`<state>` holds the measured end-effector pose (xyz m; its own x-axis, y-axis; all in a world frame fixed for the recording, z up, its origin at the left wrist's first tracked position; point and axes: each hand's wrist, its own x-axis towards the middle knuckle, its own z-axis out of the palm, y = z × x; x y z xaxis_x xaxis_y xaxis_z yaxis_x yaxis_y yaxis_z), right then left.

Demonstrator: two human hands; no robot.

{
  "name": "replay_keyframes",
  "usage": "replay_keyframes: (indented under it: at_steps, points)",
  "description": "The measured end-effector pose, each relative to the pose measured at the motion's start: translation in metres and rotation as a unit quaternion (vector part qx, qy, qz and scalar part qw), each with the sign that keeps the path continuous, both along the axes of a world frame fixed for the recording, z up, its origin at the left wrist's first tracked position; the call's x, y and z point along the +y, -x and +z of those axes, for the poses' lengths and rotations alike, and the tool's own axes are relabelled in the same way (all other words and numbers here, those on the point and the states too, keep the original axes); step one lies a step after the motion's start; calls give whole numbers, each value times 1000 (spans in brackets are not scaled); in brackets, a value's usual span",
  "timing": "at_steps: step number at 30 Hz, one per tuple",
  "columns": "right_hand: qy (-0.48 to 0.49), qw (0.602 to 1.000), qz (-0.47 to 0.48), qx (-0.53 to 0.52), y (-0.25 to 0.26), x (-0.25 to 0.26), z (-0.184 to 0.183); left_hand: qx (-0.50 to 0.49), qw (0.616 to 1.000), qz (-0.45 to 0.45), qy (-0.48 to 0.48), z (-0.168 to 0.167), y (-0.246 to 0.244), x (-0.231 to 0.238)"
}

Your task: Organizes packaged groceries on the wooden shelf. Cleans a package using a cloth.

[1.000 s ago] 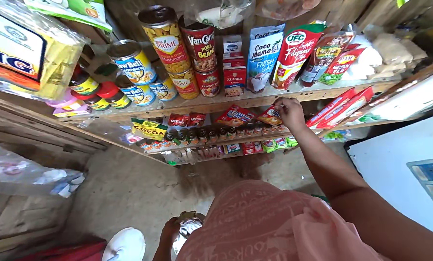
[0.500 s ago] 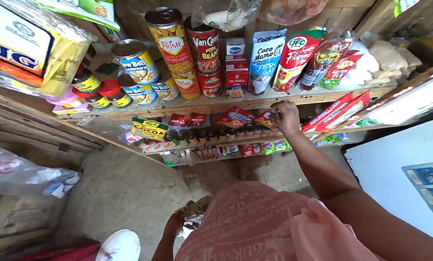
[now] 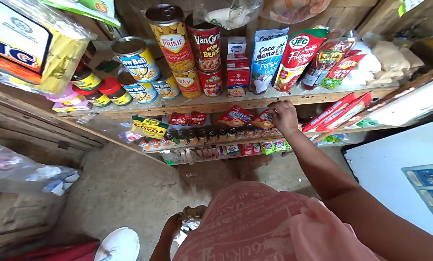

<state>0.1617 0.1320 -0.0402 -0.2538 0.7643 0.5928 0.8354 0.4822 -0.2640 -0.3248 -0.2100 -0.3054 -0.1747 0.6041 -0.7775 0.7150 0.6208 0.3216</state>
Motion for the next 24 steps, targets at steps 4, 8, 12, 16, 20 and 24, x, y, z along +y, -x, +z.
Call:
replay_keyframes:
  at_steps: [4,8,12,16,20,24]
  points:
    - [10,1000,-2,10,-1,-2,-1,-1,1000,-8,0,4,-4,1]
    - [7,1000,22,16,9,-4,5,-1,1000,-16,-2,0,-1,3]
    - [-7,999,50,5,23,0,8,-3,1000,-11,2,14,-5,11]
    - [-4,999,44,-14,37,3,13,-4,1000,-9,1,5,-4,13]
    - [-18,1000,18,-14,45,3,10,-1,1000,-3,6,-2,-5,12]
    - [-21,1000,-11,4,47,1,7,1,1000,-9,14,-1,-6,7]
